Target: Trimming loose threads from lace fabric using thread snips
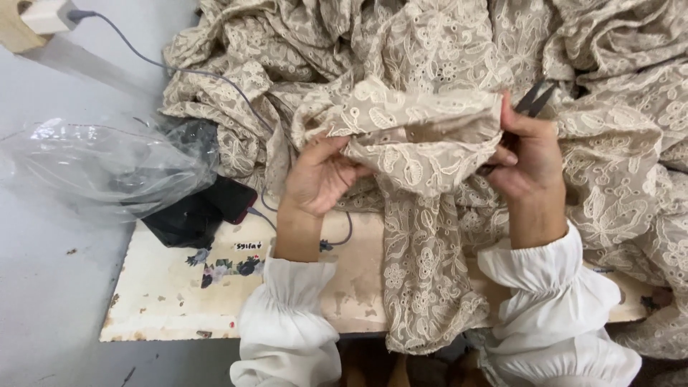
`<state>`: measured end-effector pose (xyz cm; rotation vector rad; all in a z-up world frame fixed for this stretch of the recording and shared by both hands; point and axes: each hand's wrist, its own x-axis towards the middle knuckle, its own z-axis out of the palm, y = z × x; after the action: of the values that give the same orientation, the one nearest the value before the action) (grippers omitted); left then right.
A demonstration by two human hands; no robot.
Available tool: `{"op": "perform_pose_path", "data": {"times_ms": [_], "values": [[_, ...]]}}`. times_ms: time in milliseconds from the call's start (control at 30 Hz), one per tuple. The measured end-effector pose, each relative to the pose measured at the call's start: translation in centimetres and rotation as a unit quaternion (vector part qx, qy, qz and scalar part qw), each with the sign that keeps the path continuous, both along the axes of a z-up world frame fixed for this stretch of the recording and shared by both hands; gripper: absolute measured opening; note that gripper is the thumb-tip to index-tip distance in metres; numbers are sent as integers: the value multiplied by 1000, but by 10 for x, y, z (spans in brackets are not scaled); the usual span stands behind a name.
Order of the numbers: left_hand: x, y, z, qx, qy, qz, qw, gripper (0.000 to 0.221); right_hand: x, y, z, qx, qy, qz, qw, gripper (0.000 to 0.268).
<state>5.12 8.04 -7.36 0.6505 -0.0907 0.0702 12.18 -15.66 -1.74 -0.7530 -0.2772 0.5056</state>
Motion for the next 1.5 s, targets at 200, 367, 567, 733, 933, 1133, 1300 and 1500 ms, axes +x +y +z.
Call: {"op": "perform_pose_path", "data": {"times_ms": [200,367,567,733,933,1133,1300,1500], "values": [[-2,-15,6,-43,63,-42,996,29,1,10,-13,-3,-44,-20,999,15],[-34,-31,63,222,-33,95,970,52,-10,10,-15,-35,-94,-80,992,14],[-39,-56,59,619,-212,322,684,53,-34,24,-17,-114,-280,-93,949,12],[-41,-69,57,494,-212,177,824,12,-33,20,-5,-204,-376,-193,883,20],[-38,-63,61,474,-193,240,825,13,-36,7,13,-172,-370,-274,870,15],[-44,-64,63,506,-156,254,809,10,-59,15,17,-306,-422,-167,837,3],[-30,-33,66,669,-37,379,638,26,-26,-9,25,-54,-222,-123,966,19],[-2,-9,34,236,31,170,956,14,2,4,0,90,-16,22,996,12]]}}
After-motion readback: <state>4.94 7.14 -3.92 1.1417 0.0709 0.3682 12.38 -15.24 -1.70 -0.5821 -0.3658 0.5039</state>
